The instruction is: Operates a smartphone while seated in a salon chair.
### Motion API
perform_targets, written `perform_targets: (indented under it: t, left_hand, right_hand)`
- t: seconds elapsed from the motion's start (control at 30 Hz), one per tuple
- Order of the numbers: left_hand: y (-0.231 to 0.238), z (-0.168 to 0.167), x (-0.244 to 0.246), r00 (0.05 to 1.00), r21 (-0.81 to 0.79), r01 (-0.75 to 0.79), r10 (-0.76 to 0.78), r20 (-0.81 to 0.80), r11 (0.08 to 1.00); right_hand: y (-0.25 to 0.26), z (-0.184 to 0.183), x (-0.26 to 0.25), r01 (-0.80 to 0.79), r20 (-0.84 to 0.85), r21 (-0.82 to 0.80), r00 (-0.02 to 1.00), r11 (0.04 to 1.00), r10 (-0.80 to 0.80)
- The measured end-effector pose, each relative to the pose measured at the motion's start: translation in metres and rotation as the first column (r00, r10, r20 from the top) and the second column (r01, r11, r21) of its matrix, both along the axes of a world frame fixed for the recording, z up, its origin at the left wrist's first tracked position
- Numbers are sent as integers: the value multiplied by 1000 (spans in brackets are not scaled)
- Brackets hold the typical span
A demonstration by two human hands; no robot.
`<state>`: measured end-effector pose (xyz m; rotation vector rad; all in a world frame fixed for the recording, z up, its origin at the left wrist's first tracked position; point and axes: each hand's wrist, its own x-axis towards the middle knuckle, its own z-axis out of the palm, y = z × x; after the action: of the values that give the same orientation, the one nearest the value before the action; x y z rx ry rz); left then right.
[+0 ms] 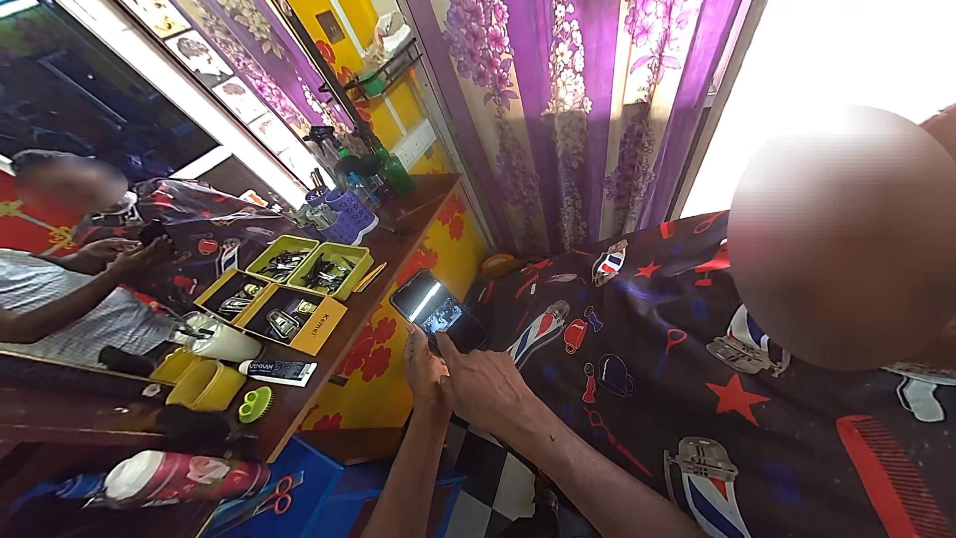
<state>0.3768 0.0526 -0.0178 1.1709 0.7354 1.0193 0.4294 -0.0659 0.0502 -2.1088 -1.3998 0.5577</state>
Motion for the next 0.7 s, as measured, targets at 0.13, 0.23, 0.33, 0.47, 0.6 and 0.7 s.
perform_targets:
  t: [0.13, 0.23, 0.33, 0.47, 0.6, 0.7]
  left_hand:
    - [5, -8, -3, 1000, 58, 13, -13, -10, 998]
    - [6, -9, -6, 998, 70, 11, -6, -67, 997]
    - [8, -14, -8, 994, 60, -2, 9, -107, 998]
    - [9, -16, -8, 997, 67, 21, -15, -81, 998]
    - [-1, -2, -6, 998, 45, 37, -35, -49, 998]
    - [-10, 17, -3, 997, 26, 34, -32, -74, 999]
  right_hand:
    - [5, 6, -3, 9, -3, -34, 1000, 999, -9]
    - [8, 7, -5, 10, -4, -30, 1000, 999, -10]
    - [9, 8, -5, -7, -29, -43, 1000, 999, 5]
    - [9, 7, -5, 0, -40, -35, 999, 999, -1]
    - [9, 4, -5, 8, -62, -31, 998, 999, -10]
    - [8, 3, -6, 14, -64, -25, 998, 1000, -15]
